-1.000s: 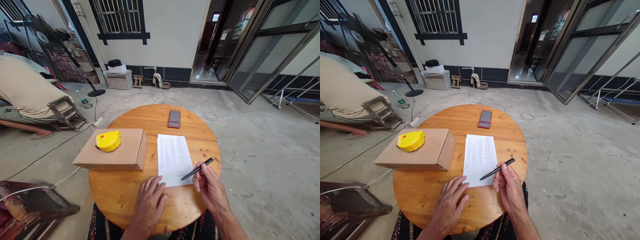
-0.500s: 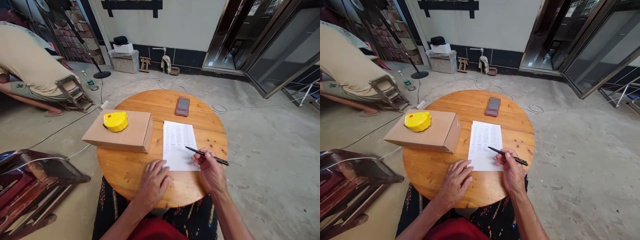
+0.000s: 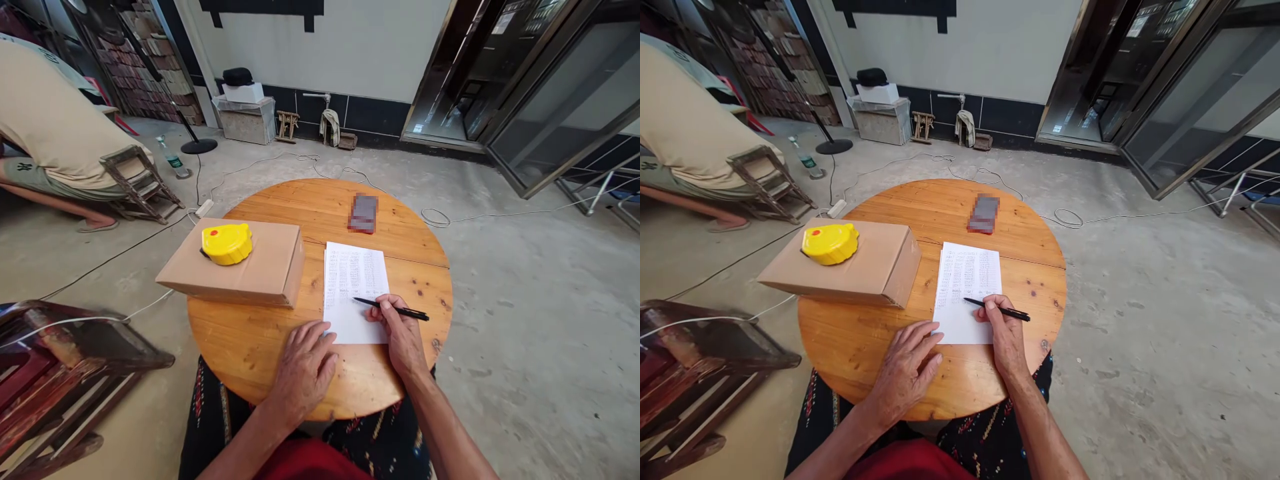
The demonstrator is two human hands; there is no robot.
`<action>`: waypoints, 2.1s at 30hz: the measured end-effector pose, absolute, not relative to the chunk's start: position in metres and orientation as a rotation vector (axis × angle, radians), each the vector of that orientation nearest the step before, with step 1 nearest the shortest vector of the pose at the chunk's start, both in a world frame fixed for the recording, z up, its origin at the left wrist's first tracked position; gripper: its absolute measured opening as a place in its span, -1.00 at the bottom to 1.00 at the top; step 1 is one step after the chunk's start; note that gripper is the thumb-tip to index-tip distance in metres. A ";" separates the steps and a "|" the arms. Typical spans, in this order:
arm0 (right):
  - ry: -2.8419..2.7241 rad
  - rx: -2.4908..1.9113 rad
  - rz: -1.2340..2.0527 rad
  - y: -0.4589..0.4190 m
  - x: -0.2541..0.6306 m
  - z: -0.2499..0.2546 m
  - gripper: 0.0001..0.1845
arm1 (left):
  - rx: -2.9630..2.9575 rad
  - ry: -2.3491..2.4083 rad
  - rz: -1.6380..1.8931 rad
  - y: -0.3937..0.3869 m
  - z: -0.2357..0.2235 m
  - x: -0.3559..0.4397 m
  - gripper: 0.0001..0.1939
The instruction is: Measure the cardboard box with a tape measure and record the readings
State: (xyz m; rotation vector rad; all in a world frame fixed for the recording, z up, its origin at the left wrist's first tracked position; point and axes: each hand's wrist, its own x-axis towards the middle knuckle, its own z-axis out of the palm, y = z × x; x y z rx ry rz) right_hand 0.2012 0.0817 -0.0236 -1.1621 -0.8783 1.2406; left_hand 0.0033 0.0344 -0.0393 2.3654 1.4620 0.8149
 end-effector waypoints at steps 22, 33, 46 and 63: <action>-0.991 -1.227 1.266 0.093 0.200 -0.017 -0.67 | 2.472 1.514 0.766 0.050 -0.035 0.016 -0.74; -0.971 -1.049 1.456 0.118 0.172 -0.027 -0.70 | 2.463 1.571 0.745 0.049 -0.039 0.018 -0.73; -0.896 -1.095 1.385 0.115 0.184 -0.028 -0.68 | 2.481 1.613 0.704 0.049 -0.039 0.019 -0.73; -1.161 -1.268 1.150 0.106 0.179 -0.032 -0.72 | 2.422 1.628 0.816 0.053 -0.036 0.024 -0.78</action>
